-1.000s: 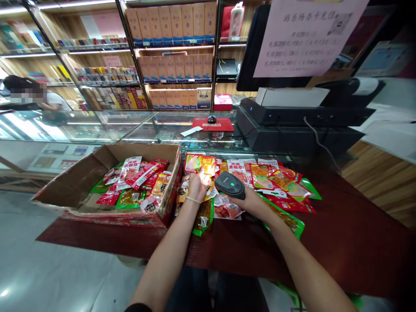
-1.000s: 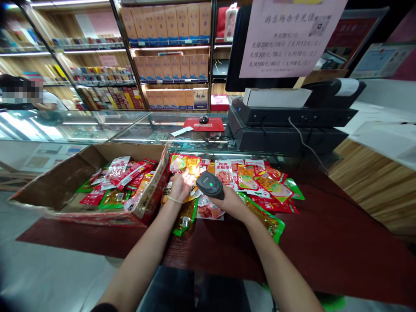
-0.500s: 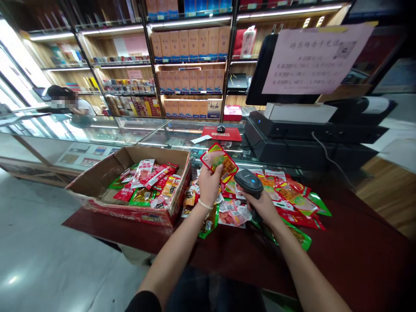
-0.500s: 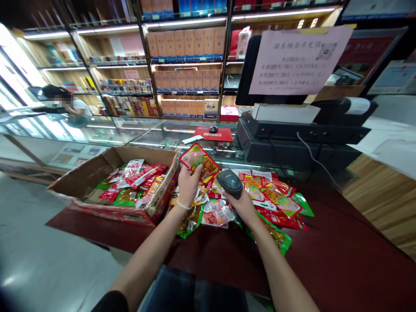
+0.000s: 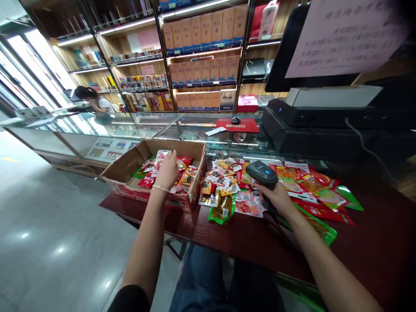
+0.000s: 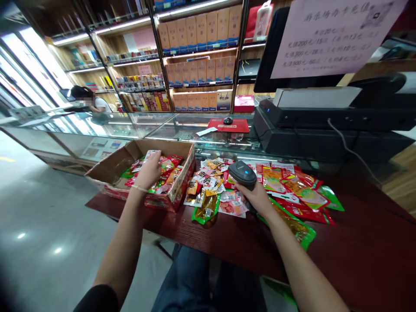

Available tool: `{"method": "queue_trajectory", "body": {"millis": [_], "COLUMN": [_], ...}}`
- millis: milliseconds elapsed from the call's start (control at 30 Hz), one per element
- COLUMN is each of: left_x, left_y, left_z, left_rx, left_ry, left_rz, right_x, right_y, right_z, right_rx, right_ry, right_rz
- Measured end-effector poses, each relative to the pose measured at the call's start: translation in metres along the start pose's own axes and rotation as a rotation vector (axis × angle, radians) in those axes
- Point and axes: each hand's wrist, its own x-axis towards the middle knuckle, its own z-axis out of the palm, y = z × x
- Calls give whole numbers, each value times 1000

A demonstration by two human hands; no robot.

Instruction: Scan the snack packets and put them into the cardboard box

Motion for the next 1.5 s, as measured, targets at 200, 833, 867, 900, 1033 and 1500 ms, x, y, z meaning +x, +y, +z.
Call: {"method": "queue_trajectory", "body": {"millis": [200,833,867,900,1033,1500], "left_x": [-17,-53,-55,-56,-55,-52], "left_y": [38,149,148,147,141,128], "left_z": [-3,158,158,156,144,135], "left_rx": [-191,-320,-328,-327,-302,-347], "left_ry": [23,-221,-230,-240,-262,-93], "left_rz": [94,130,151,178,272,240], "right_x": [0,1,1,1,2,3], "right_y": [0,-6,-7,-7,-6,7], "right_z": [1,-10,-10,-10,-10,-14], "right_rx": [-2,-53,-50,-47,-32,-42], "right_ry": [-9,32,43,51,62,37], "right_rz": [20,84,91,96,108,83]}}
